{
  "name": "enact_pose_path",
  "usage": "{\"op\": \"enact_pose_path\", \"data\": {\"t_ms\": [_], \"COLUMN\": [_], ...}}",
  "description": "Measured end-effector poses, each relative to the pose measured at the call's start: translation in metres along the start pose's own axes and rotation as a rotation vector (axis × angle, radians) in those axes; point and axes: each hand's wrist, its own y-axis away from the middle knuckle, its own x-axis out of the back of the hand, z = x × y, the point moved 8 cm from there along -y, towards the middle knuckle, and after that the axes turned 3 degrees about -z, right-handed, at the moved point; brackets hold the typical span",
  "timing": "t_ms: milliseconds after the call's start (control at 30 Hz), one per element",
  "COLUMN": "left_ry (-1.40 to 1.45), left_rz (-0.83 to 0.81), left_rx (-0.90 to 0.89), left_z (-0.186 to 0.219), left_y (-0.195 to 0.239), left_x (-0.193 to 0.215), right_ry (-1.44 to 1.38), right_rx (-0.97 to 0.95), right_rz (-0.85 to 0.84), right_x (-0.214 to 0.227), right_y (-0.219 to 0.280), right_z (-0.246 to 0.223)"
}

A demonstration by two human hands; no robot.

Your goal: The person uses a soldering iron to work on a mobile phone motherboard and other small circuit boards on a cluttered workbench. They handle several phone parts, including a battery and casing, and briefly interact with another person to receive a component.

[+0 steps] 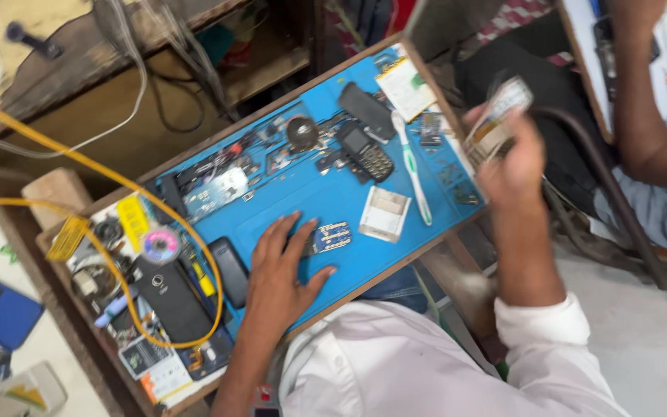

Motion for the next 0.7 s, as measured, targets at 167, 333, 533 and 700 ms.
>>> {"op": "enact_pose_path", "data": {"t_ms": [167, 333, 533, 700], "left_ry": [-0.086, -0.077, -0.121, -0.136], "left_rz": [-0.023, 0.038, 0.052, 0.088], "left_rx": [-0.036, -0.031, -0.009, 0.005], "left_z": [-0.008, -0.007, -0.010, -0.009], "left_y": [0.007, 0.006, 0.002, 0.002], "left_x": [-0.009, -0.008, -0.013, -0.013], "right_ry": [-0.120, -0.048, -0.055, 0.270], "right_rx": [0.173, 0.150, 0.246, 0.281], "right_rz": [0.261, 0.421, 0.374, 0.744], "right_x": [0.154, 0.233, 0.246, 0.264], "right_y": [-0.083, -0.099, -0.124, -0.136], "right_z": [-0.085, -0.129, -0.201, -0.244]}}
